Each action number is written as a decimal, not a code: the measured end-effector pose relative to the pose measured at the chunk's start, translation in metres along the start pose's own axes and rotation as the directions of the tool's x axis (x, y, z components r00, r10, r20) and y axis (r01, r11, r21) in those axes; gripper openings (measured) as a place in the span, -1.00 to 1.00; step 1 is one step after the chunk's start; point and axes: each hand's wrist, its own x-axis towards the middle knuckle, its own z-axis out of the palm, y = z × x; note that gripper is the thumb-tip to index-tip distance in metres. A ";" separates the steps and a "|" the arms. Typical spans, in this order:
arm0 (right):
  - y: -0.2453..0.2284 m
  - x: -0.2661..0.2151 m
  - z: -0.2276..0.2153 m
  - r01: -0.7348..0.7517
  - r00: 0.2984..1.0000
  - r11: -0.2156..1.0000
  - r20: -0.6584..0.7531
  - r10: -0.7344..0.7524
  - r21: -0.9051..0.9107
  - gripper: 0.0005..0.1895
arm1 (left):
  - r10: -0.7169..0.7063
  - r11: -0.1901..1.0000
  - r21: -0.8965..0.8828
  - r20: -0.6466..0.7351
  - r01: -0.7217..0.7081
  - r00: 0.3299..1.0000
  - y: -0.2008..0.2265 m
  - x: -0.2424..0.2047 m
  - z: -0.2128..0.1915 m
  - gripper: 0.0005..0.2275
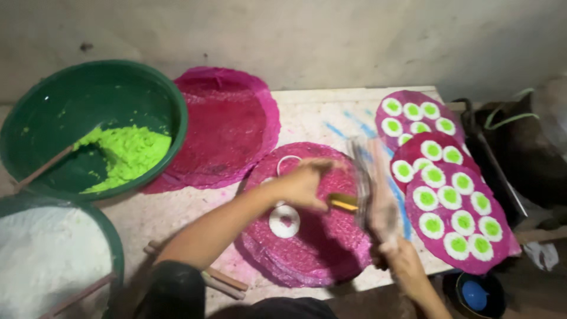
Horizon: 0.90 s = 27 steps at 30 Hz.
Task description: The person prepares small snacks by pressing white material into round molds, adding green dough from a bowl, and flattening the contents using a handheld metal press.
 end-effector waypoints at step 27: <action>-0.206 -0.032 0.126 0.749 -0.078 0.557 0.883 -0.463 0.359 -0.60 | -0.433 0.869 -0.375 -0.262 0.322 0.863 0.007 -0.409 0.119 -0.69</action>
